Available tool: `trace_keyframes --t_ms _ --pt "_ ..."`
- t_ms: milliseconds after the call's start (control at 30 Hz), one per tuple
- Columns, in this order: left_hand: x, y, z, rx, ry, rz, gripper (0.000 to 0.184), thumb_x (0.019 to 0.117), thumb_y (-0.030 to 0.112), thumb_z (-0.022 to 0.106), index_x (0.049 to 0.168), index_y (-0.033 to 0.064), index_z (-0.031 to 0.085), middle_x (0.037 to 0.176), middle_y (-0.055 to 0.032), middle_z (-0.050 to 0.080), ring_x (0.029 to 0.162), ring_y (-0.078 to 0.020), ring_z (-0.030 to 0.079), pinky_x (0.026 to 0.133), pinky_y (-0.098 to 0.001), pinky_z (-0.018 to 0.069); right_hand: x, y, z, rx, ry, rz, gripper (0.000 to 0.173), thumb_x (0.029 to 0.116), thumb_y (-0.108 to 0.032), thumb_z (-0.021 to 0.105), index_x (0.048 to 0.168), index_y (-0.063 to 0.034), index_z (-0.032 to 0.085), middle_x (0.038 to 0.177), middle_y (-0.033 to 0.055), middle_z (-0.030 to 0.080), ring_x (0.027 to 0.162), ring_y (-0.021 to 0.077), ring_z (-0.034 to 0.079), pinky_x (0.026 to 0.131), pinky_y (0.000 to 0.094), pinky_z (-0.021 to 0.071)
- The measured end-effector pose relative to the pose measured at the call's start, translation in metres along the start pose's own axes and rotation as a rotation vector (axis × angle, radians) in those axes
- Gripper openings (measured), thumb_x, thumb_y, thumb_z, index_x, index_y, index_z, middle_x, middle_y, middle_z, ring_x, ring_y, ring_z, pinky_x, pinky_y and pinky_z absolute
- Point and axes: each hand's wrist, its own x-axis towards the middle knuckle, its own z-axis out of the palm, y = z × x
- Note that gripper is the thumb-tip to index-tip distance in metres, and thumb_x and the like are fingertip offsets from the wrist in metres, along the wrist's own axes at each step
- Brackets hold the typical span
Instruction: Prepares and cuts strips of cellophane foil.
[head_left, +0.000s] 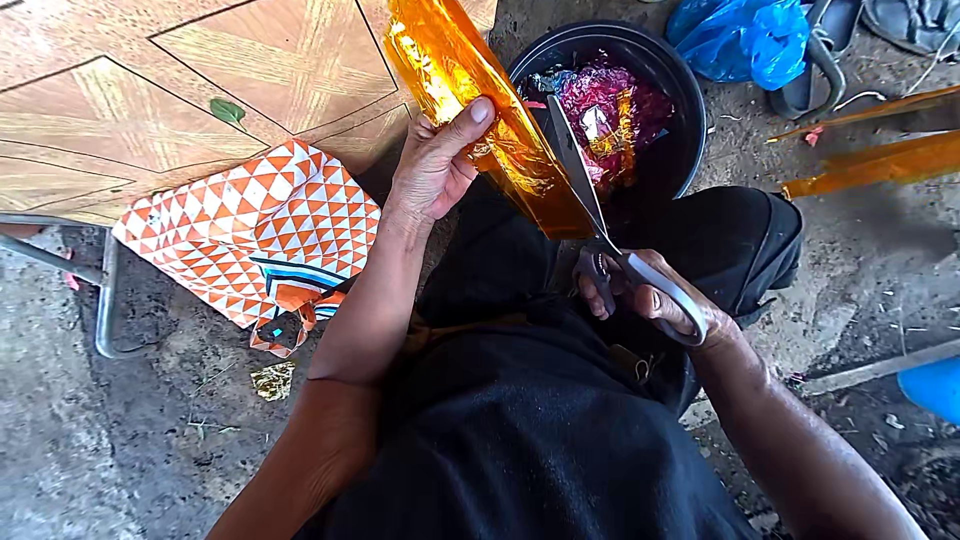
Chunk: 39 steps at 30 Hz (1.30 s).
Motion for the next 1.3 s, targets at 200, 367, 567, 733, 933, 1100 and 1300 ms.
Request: trace_keyframes --t_ms 200,367,567,733,933,1100,1300 --pt "0.0 -0.007 0.009 0.009 -0.048 -0.033 0.011 0.0965 0.003 0.067 0.105 0.0095 0.068 0.098 -0.0067 0.077 0.091 -0.016 0.076 0.086 -0.0357 0.0635 0.004 0.0 -0.001 0.024 -0.008 -0.03 0.055 0.0911 -0.066 0.064 0.108 -0.0137 0.067 0.092 -0.0038 0.07 0.083 0.0083 0.069 0.076 0.0238 0.0579" --pt "0.0 -0.011 0.009 0.031 -0.047 -0.053 0.014 0.0948 0.001 0.069 0.106 0.0093 0.066 0.099 -0.0077 0.077 0.092 -0.0182 0.076 0.086 -0.0371 0.0634 0.004 0.006 0.0 0.057 0.003 -0.051 0.063 0.0894 -0.07 0.062 0.115 -0.0133 0.065 0.099 -0.0025 0.069 0.09 0.0093 0.067 0.081 0.0251 0.0564" --pt "0.0 -0.012 0.011 0.063 -0.015 -0.052 0.018 0.0941 -0.002 0.068 0.106 0.0111 0.065 0.098 -0.0043 0.077 0.09 -0.0148 0.076 0.084 -0.0346 0.0639 0.003 0.012 0.006 0.135 0.09 -0.073 0.055 0.0882 -0.066 0.067 0.108 -0.0149 0.068 0.089 -0.0046 0.069 0.077 0.0065 0.068 0.07 0.0214 0.0567" --pt "0.0 -0.013 0.008 0.084 -0.005 -0.056 0.017 0.0949 -0.001 0.067 0.106 0.0113 0.065 0.098 -0.0038 0.077 0.09 -0.0144 0.076 0.084 -0.0343 0.0639 0.005 0.019 0.01 0.154 0.131 -0.123 0.046 0.0917 -0.061 0.067 0.098 -0.0154 0.07 0.081 -0.0071 0.068 0.069 0.0023 0.065 0.061 0.0174 0.0542" --pt "0.003 -0.014 0.001 0.112 -0.025 -0.047 0.018 0.0935 0.0 0.07 0.106 0.0114 0.066 0.099 -0.0035 0.077 0.09 -0.0147 0.076 0.084 -0.0343 0.064 0.006 0.018 0.015 0.168 0.141 -0.109 0.035 0.0971 -0.05 0.066 0.09 -0.0159 0.071 0.074 -0.0086 0.067 0.06 0.0003 0.063 0.054 0.0155 0.0522" --pt "0.006 -0.008 0.003 0.164 -0.09 -0.069 0.019 0.0946 -0.001 0.068 0.107 0.0131 0.067 0.099 -0.0011 0.077 0.092 -0.0125 0.075 0.086 -0.033 0.0636 0.004 0.019 0.011 0.23 0.066 -0.068 0.05 0.0922 -0.064 0.064 0.105 -0.0161 0.069 0.087 -0.0049 0.071 0.073 0.0054 0.069 0.065 0.0199 0.0577" --pt "0.012 -0.013 0.008 0.238 -0.177 -0.119 0.02 0.0932 0.0 0.07 0.107 0.0134 0.068 0.1 0.0005 0.077 0.093 -0.0114 0.075 0.086 -0.0329 0.0632 0.007 0.017 0.01 0.223 0.08 -0.083 0.053 0.0911 -0.065 0.065 0.106 -0.0146 0.069 0.088 -0.0023 0.072 0.076 0.0085 0.07 0.069 0.0231 0.0588"
